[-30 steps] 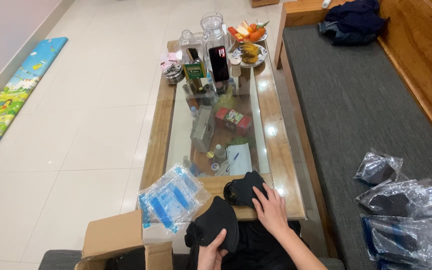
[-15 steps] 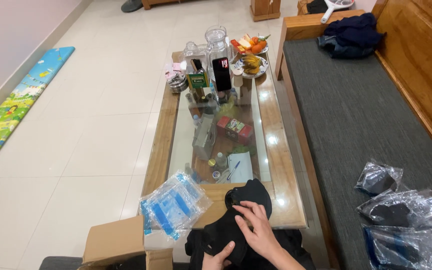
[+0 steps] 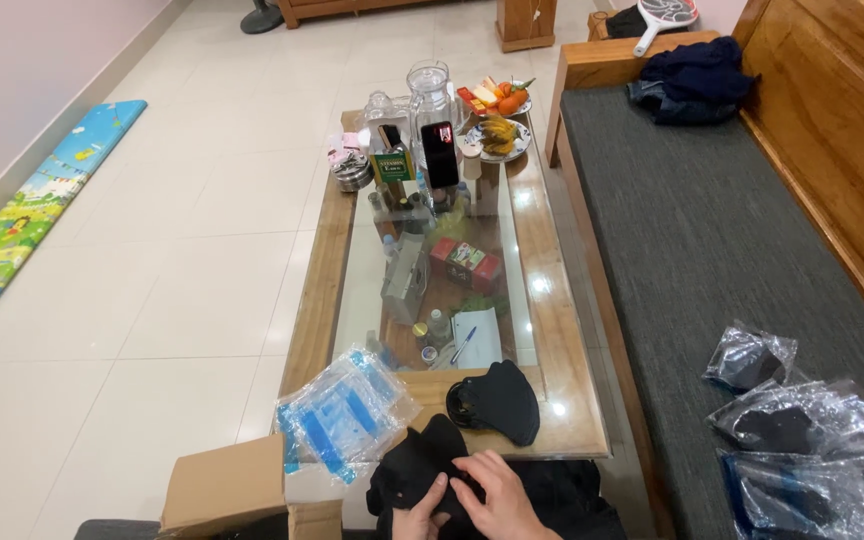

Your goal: Packing individual face masks into plastic bags and placing them in a box

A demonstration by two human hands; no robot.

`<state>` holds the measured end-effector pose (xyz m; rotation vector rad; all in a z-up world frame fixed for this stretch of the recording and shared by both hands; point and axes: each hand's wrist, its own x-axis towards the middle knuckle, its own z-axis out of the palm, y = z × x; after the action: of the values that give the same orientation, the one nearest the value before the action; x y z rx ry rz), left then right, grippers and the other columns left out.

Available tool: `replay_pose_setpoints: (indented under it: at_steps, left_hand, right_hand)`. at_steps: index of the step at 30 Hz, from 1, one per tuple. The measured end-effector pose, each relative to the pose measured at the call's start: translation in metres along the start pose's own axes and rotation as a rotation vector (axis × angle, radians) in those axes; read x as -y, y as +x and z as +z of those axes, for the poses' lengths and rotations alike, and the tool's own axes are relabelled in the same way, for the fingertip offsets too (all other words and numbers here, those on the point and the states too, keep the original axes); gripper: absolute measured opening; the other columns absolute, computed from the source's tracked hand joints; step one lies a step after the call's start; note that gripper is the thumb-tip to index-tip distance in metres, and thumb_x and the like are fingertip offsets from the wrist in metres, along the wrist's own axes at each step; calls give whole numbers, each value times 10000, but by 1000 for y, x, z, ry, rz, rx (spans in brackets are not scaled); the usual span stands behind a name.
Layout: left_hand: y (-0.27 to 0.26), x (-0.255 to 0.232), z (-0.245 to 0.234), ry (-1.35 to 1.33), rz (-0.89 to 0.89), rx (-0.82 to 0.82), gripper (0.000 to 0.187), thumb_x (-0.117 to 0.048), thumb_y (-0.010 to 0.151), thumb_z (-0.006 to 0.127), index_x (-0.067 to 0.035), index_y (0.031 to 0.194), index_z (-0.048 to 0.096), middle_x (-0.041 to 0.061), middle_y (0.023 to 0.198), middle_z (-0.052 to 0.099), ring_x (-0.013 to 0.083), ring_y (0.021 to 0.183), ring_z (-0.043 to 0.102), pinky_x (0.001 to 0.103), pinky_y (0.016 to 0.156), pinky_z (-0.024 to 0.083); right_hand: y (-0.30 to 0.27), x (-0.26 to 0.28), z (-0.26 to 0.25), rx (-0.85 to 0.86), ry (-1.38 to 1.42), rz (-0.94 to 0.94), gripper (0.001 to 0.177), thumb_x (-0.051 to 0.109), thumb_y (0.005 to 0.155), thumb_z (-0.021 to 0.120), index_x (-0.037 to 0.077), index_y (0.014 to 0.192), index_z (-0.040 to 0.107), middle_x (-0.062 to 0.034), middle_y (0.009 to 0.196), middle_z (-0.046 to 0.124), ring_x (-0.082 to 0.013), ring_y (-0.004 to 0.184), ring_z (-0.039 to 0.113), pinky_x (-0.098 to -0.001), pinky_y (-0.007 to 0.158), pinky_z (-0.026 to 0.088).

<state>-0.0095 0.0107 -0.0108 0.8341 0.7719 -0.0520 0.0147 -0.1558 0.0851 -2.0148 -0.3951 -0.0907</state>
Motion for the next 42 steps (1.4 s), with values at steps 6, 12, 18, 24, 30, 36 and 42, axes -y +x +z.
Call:
replay_pose_setpoints:
  at_steps: [6, 12, 18, 24, 30, 36, 42]
  left_hand:
    - [6, 14, -16, 14, -24, 71, 448, 216, 785, 771, 104, 1215, 714, 297, 1000, 780, 408, 765, 745, 388, 561, 571]
    - [-8, -6, -23, 28, -61, -18, 357, 115, 845, 756, 39, 1193, 726, 187, 1023, 761, 257, 825, 682, 315, 630, 456]
    - [-39, -50, -11, -94, 96, -184, 499, 104, 843, 696, 18, 1328, 612, 194, 1194, 677, 313, 960, 649, 365, 785, 512]
    - [-38, -46, -23, -129, 136, -142, 409, 99, 830, 726, 16, 1228, 682, 145, 1110, 728, 251, 866, 689, 290, 695, 522]
    - [-39, -38, -5, -61, 58, -144, 439, 120, 829, 724, 17, 1253, 673, 196, 1106, 741, 302, 814, 697, 313, 612, 514]
    - [-40, -37, 8, -27, -44, -157, 411, 112, 846, 741, 32, 1244, 671, 209, 1036, 737, 290, 771, 687, 306, 564, 493]
    - [-25, -27, 0, -45, -73, -147, 380, 128, 848, 737, 44, 1214, 681, 207, 1019, 743, 273, 687, 666, 297, 505, 481]
  right_hand:
    - [3, 8, -4, -65, 29, 55, 194, 119, 843, 721, 63, 1028, 741, -6, 809, 700, -140, 570, 595, -251, 516, 484]
    - [27, 31, -26, -53, 116, -115, 152, 38, 822, 729, 85, 956, 782, -22, 850, 728, -182, 715, 632, -278, 651, 513]
    - [39, -9, -33, -77, 205, 354, 222, 125, 865, 724, 35, 1063, 768, 5, 882, 793, -98, 647, 628, -227, 618, 512]
    - [34, -100, -23, -287, 426, 655, 333, 112, 924, 697, -73, 1198, 663, -81, 752, 697, -146, 600, 590, -254, 599, 488]
    - [37, -91, -37, -219, 51, 695, 385, 196, 923, 679, 40, 1273, 640, -26, 668, 657, -155, 618, 587, -278, 645, 488]
    - [36, -83, -35, -251, -519, 368, 584, 280, 883, 660, 123, 1422, 497, -96, 1059, 588, -306, 968, 578, -418, 813, 510]
    - [33, -103, -17, -1, -701, 102, 600, 399, 989, 500, 197, 1549, 424, -118, 1678, 262, -312, 1559, 185, -528, 1221, 177]
